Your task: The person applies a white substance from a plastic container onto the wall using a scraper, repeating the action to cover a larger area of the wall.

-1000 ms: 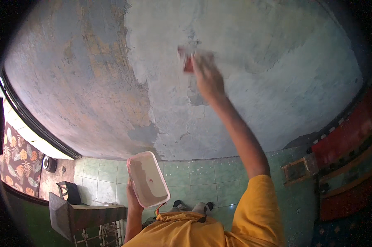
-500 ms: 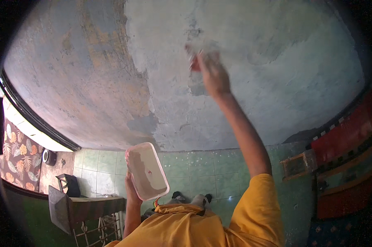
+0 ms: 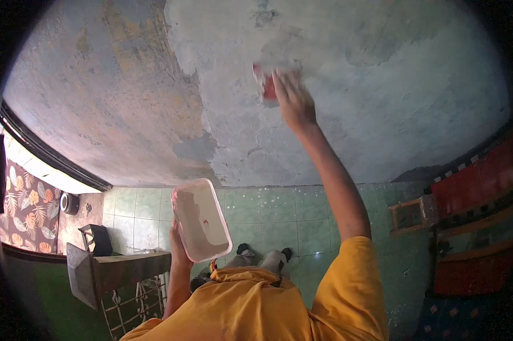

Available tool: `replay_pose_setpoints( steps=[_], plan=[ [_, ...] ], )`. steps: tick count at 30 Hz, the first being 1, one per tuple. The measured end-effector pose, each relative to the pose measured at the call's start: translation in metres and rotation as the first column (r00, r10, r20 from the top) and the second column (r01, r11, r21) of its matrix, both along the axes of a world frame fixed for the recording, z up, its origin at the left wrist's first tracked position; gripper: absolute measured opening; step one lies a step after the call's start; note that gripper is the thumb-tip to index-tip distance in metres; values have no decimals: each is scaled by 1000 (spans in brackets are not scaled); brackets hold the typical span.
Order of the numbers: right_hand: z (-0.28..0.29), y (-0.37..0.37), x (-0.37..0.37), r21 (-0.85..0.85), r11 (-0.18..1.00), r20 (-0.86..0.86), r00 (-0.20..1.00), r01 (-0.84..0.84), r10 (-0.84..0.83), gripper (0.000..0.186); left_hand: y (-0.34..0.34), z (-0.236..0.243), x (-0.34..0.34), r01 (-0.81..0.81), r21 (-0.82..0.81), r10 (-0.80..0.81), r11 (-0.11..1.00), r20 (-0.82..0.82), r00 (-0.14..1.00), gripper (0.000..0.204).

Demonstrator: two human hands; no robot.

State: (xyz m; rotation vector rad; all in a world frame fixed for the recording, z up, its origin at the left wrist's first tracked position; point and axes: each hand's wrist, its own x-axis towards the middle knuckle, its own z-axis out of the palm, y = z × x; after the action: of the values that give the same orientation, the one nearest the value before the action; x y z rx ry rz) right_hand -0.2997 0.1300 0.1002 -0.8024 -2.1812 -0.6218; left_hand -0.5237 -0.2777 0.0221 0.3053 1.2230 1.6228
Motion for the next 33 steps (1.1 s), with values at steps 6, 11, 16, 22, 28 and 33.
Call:
replay_pose_setpoints(
  steps=[6,11,16,22,28,33],
  plan=[
    [35,24,-49,199,977,-24,997,72,-68,55,-2,1,8,74,37,-74,997,-8,997,64],
    [-95,-3,-29,-8,999,112,992,53,-52,52,2,-1,12,68,39,-68,997,-15,998,64],
    [-97,-68,-30,-655,741,-240,971,-151,-14,26,6,-4,11,54,58,-43,997,-163,986,63],
    [-36,-203,-6,-395,-149,-653,391,-906,-649,24,25,17,15,45,114,0,992,-367,930,61],
    [-40,-254,41,-555,102,-576,292,-826,-764,22,30,22,35,144,239,-17,960,-466,885,65],
    [6,-271,76,-646,369,-758,500,-669,-420,26,38,20,62,99,222,5,970,-428,904,61]
  ],
)
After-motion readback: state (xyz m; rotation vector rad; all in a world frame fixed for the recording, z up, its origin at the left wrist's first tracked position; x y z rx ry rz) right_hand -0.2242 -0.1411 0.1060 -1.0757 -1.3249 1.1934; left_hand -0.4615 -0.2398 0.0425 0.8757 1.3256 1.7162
